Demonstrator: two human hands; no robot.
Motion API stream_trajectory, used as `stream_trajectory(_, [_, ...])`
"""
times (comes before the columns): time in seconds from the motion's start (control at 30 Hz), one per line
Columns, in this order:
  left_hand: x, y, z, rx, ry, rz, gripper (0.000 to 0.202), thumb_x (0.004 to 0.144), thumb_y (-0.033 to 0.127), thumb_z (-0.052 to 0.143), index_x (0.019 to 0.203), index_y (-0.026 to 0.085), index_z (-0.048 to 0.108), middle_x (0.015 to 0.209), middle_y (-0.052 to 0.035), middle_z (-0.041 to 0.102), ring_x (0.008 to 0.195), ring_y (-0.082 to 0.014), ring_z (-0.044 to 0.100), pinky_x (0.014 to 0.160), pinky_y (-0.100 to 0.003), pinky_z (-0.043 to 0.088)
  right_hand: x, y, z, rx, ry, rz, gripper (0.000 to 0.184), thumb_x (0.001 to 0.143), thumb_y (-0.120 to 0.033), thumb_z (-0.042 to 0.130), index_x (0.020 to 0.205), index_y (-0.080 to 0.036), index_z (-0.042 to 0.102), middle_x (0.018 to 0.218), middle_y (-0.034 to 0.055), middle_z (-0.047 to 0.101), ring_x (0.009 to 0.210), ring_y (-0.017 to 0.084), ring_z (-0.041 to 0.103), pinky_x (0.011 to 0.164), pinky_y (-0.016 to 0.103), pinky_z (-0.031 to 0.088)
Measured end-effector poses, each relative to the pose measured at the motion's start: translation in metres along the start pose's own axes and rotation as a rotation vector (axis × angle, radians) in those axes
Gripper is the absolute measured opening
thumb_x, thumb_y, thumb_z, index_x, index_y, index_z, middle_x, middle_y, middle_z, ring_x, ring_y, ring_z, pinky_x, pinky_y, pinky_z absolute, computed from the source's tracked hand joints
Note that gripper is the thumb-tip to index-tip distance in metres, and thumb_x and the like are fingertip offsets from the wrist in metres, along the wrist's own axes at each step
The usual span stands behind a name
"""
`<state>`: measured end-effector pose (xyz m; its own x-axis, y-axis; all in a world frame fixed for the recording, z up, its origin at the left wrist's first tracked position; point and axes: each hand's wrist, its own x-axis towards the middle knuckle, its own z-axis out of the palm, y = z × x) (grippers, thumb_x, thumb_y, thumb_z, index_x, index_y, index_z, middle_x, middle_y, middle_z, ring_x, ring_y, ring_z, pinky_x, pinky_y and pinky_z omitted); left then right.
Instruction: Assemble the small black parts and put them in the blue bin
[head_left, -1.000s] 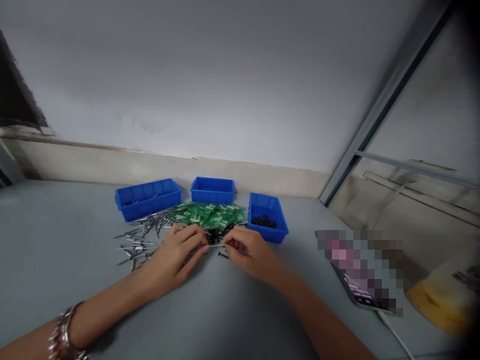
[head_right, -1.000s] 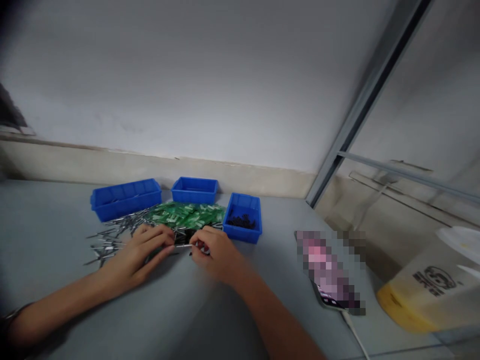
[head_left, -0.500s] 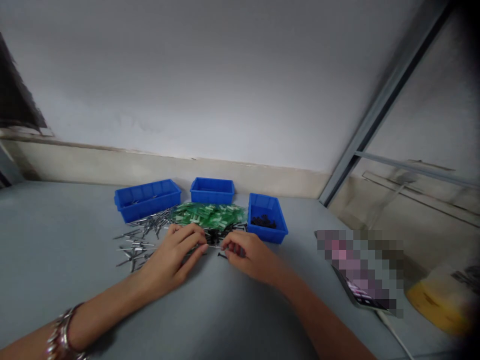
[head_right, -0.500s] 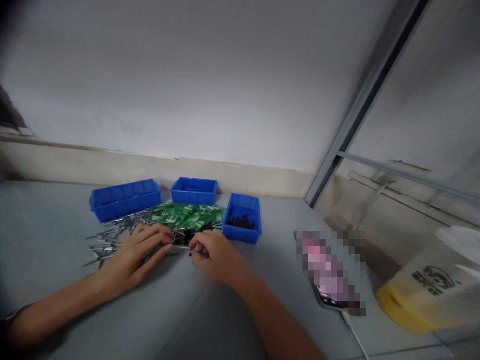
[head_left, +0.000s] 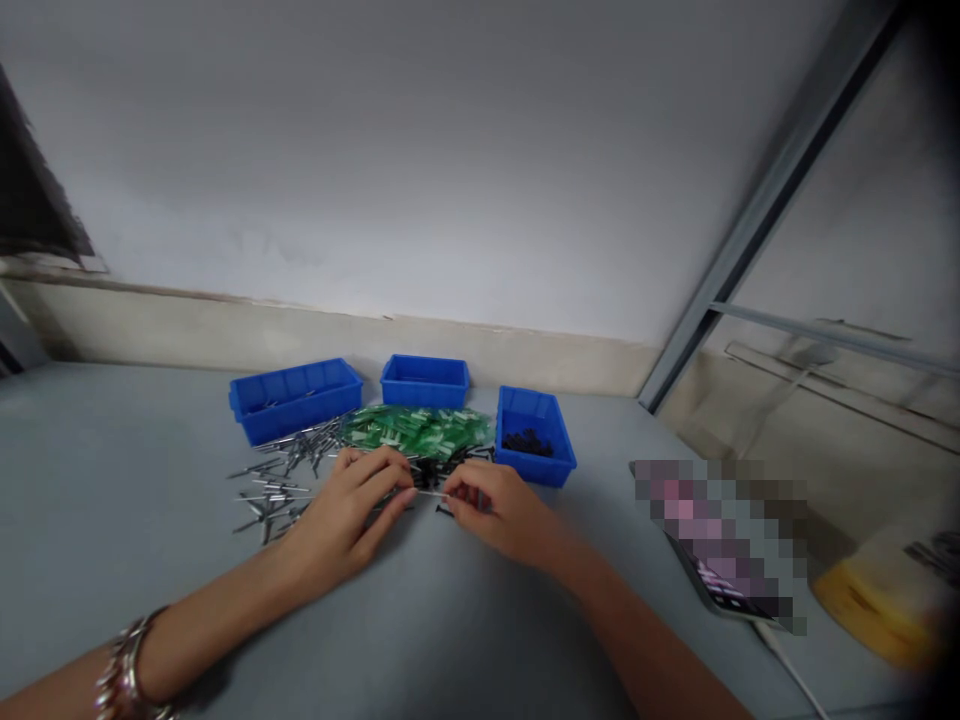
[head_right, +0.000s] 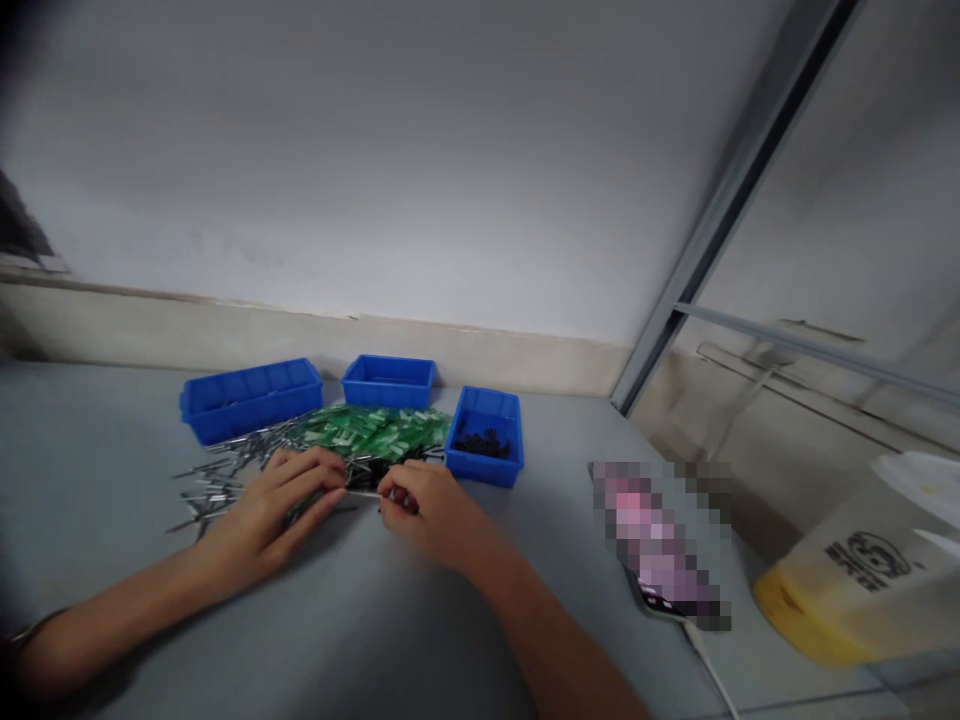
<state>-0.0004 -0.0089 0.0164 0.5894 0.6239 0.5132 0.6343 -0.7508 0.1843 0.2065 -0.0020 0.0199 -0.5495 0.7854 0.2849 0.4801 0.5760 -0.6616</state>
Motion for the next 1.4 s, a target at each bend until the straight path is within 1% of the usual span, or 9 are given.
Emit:
stream_trajectory(0.17, [0.0018,0.0,0.0024,-0.005,-0.112,-0.024,0.015,0.09,0.022,0.036,0.09,0.019,0.05,0.093,-0.0029,0.055,0.088,-0.0177,0.049,0.076,-0.032,0.032,0.0008,-0.0013,-0.0051,-0.044,0.05,-0.036,0.009,0.079,-0.012,0.046,0.077,-0.016,0.054,0.071,-0.0005,0.05,0.067,0.009,0.046,0.063,0.021,0.036])
stream_trajectory(0.27, [0.0016,0.001,0.0025,-0.017,-0.093,-0.029,0.015,0.09,0.022,0.036,0.091,0.019,0.05,0.095,-0.0033,0.054,0.09,-0.018,0.049,0.077,-0.033,0.031,-0.0001,-0.0011,-0.0053,-0.071,0.046,-0.046,0.009,0.078,-0.013,0.046,0.077,-0.016,0.054,0.071,-0.0005,0.05,0.067,0.009,0.046,0.063,0.021,0.036])
stream_trajectory(0.47, [0.0013,0.0021,-0.0001,-0.038,-0.036,-0.033,0.014,0.09,0.021,0.036,0.09,0.018,0.05,0.094,-0.0033,0.053,0.086,-0.0168,0.048,0.076,-0.033,0.03,-0.0011,0.0002,-0.0011,-0.077,-0.025,-0.033,0.008,0.079,-0.014,0.047,0.079,-0.016,0.055,0.071,-0.0002,0.051,0.067,0.009,0.047,0.062,0.021,0.036])
stream_trajectory(0.63, [0.0018,0.0003,0.0029,-0.037,-0.174,-0.049,0.016,0.091,0.023,0.034,0.091,0.019,0.049,0.093,-0.0025,0.052,0.087,-0.0172,0.047,0.076,-0.034,0.028,-0.0006,0.0002,-0.0047,-0.097,0.055,-0.064,0.009,0.079,-0.013,0.046,0.078,-0.016,0.055,0.072,0.0,0.051,0.068,0.01,0.047,0.065,0.021,0.035])
stream_trajectory(0.7, [0.0019,0.0007,0.004,-0.04,-0.197,-0.049,0.016,0.091,0.023,0.034,0.092,0.019,0.049,0.094,-0.0026,0.052,0.089,-0.0175,0.047,0.076,-0.034,0.028,-0.0007,0.0,-0.006,-0.111,0.065,-0.067,0.009,0.078,-0.013,0.046,0.078,-0.016,0.054,0.072,0.0002,0.051,0.069,0.01,0.047,0.065,0.022,0.035])
stream_trajectory(0.93, [0.0015,0.0024,0.0022,-0.029,-0.076,-0.046,0.015,0.091,0.021,0.034,0.091,0.019,0.049,0.096,-0.0029,0.052,0.089,-0.0171,0.048,0.076,-0.034,0.027,-0.0012,-0.0013,-0.0032,-0.124,-0.083,-0.005,0.01,0.075,-0.011,0.047,0.074,-0.016,0.055,0.066,-0.0015,0.049,0.062,0.009,0.044,0.058,0.02,0.033])
stream_trajectory(1.2, [0.0008,0.0029,0.0032,-0.031,-0.111,-0.05,0.017,0.09,0.021,0.035,0.091,0.02,0.051,0.096,-0.0032,0.053,0.091,-0.0179,0.049,0.077,-0.033,0.03,-0.0014,-0.0031,-0.0083,-0.124,0.088,-0.085,0.009,0.078,-0.013,0.045,0.077,-0.017,0.053,0.072,0.0001,0.051,0.069,0.01,0.046,0.065,0.022,0.035])
stream_trajectory(1.3, [0.001,0.0038,0.0024,-0.029,-0.076,-0.06,0.017,0.09,0.021,0.034,0.09,0.02,0.051,0.097,-0.0036,0.053,0.09,-0.0179,0.049,0.077,-0.033,0.03,-0.0014,-0.004,-0.0078,-0.163,0.071,-0.08,0.009,0.077,-0.012,0.046,0.076,-0.017,0.054,0.071,0.0003,0.051,0.068,0.011,0.047,0.065,0.022,0.035])
stream_trajectory(1.4, [0.0015,0.004,0.0011,-0.017,-0.025,-0.052,0.016,0.09,0.021,0.034,0.089,0.019,0.051,0.096,-0.0037,0.053,0.089,-0.0176,0.049,0.077,-0.033,0.03,-0.0013,-0.0035,-0.0048,-0.182,0.004,-0.059,0.009,0.074,-0.011,0.047,0.074,-0.016,0.055,0.068,-0.0004,0.05,0.066,0.01,0.046,0.062,0.021,0.034])
